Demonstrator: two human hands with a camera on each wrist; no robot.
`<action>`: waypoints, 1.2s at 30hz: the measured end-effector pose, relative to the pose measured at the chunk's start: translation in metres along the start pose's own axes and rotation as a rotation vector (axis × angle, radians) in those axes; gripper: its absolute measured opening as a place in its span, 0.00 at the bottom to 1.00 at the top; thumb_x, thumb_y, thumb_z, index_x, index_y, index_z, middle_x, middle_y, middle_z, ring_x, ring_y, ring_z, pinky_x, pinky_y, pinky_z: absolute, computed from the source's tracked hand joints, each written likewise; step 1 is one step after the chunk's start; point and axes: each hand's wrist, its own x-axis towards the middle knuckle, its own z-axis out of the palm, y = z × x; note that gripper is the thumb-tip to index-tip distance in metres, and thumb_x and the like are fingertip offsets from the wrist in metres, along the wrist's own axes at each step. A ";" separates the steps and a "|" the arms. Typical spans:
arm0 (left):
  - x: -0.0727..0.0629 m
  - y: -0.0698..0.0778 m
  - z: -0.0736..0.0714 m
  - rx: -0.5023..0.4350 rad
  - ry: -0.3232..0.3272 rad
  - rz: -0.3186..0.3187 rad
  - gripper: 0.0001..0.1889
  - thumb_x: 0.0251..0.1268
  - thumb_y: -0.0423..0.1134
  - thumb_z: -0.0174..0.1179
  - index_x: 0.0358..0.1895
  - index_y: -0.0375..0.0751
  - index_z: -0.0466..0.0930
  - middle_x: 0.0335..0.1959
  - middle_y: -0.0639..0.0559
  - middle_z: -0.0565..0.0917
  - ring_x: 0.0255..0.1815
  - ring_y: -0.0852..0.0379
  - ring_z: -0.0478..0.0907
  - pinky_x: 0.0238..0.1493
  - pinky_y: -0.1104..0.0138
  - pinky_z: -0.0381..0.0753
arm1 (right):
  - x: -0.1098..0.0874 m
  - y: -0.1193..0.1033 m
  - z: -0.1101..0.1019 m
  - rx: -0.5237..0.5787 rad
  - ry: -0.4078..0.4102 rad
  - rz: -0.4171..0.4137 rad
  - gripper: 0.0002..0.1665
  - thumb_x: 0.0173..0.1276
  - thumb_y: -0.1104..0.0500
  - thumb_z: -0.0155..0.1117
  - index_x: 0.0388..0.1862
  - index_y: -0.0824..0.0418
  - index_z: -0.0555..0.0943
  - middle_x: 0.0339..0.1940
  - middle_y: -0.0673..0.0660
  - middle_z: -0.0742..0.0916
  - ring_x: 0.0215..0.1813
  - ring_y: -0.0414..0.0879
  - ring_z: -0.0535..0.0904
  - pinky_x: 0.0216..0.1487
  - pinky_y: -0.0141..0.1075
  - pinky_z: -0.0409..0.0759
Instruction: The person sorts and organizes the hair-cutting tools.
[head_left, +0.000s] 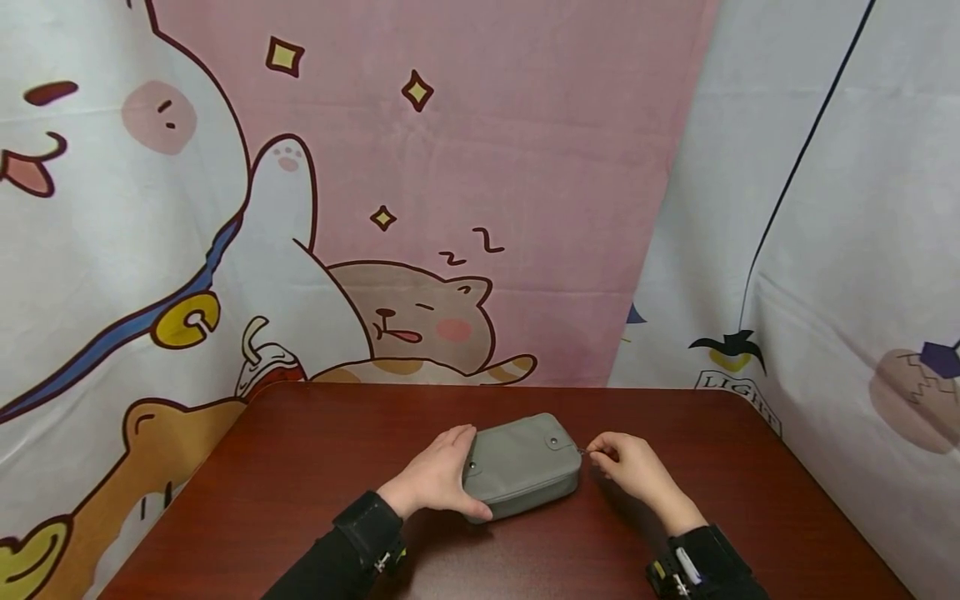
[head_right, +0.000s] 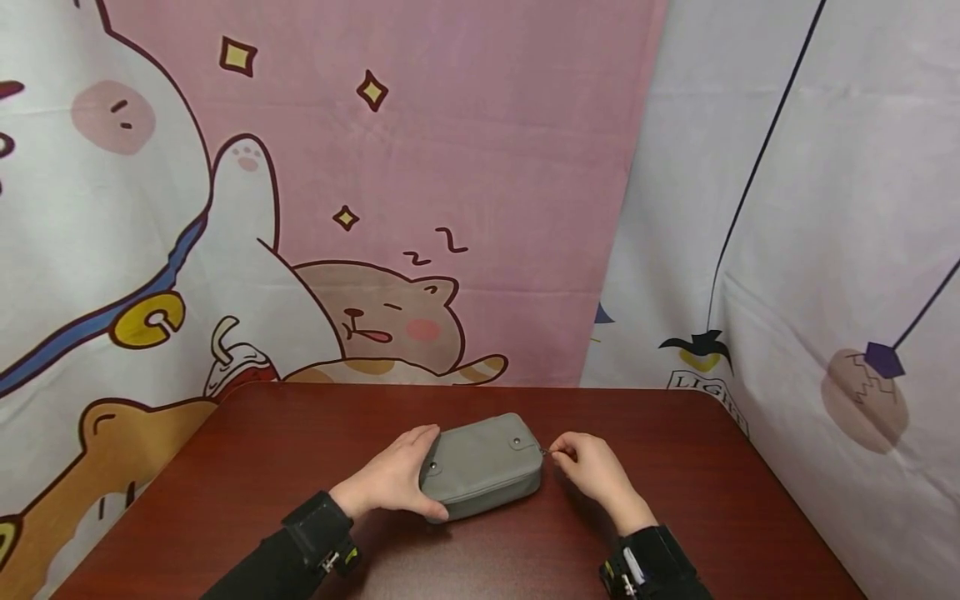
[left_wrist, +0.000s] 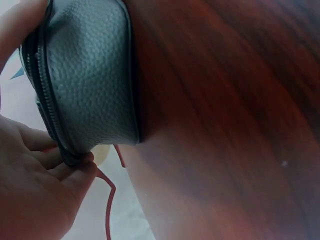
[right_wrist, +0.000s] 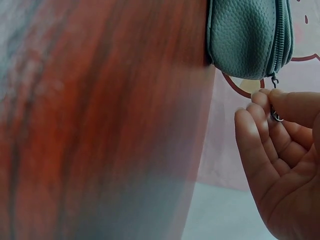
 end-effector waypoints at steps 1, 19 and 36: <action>0.000 -0.001 0.000 -0.006 0.000 -0.001 0.65 0.38 0.67 0.75 0.75 0.29 0.55 0.73 0.37 0.62 0.72 0.44 0.61 0.68 0.53 0.65 | 0.000 0.000 0.000 -0.004 0.000 -0.002 0.03 0.69 0.65 0.65 0.38 0.59 0.84 0.25 0.47 0.81 0.25 0.40 0.75 0.28 0.33 0.76; 0.007 -0.003 0.002 0.013 0.083 -0.006 0.57 0.34 0.67 0.75 0.68 0.33 0.67 0.61 0.44 0.73 0.56 0.51 0.73 0.56 0.57 0.75 | -0.002 -0.001 -0.003 -0.149 0.019 -0.132 0.07 0.65 0.64 0.69 0.31 0.52 0.83 0.31 0.43 0.81 0.33 0.38 0.73 0.35 0.36 0.74; 0.006 -0.004 0.005 0.001 0.102 0.009 0.57 0.34 0.65 0.77 0.66 0.31 0.69 0.59 0.43 0.74 0.53 0.51 0.74 0.53 0.58 0.77 | -0.010 -0.005 -0.009 -0.147 -0.046 -0.187 0.06 0.63 0.65 0.70 0.31 0.56 0.83 0.29 0.41 0.80 0.31 0.35 0.72 0.33 0.35 0.74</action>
